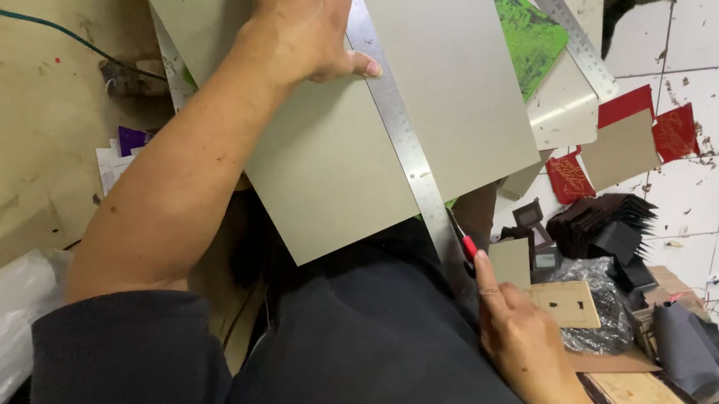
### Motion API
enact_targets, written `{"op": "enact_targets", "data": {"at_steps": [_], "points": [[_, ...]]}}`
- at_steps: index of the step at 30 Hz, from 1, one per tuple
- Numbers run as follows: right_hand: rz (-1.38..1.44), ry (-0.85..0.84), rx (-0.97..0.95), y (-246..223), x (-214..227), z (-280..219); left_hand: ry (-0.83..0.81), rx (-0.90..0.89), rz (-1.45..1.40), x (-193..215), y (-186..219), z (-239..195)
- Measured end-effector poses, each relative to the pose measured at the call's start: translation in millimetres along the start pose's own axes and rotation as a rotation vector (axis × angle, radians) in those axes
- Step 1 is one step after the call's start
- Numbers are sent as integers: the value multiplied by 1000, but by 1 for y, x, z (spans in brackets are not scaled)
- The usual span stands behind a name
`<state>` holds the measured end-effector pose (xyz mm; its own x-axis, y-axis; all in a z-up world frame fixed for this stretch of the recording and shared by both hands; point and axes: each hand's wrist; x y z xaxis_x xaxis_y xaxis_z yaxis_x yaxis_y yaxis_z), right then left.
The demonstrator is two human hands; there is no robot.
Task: Cutting a piece of material using a utility knife and a metal ruler
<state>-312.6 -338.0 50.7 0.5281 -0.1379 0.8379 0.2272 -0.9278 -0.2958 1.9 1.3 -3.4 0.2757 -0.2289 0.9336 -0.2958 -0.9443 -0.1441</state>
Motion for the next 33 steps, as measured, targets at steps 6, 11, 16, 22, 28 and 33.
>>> {"op": "enact_targets", "data": {"at_steps": [6,11,16,22,28,33], "points": [[121,-165,10,21,46,17,65,31,52,-7,2,6],[43,325,17,-27,126,87,-150,23,39,28,5,-4],[129,466,303,-49,125,249,-250,20,-3,38,6,-6],[159,590,415,-81,126,359,-43,15,-90,41,5,-16],[104,416,366,-96,139,385,-105,2,42,17,6,-1],[129,299,380,-108,159,376,-100,-14,20,20,5,-3]]}}
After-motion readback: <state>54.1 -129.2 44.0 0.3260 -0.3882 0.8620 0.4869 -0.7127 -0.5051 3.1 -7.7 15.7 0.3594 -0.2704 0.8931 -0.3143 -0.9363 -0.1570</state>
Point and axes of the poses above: each hand's wrist, its own z-axis towards the middle knuckle, its own x-axis out of the back of the hand, y = z × x
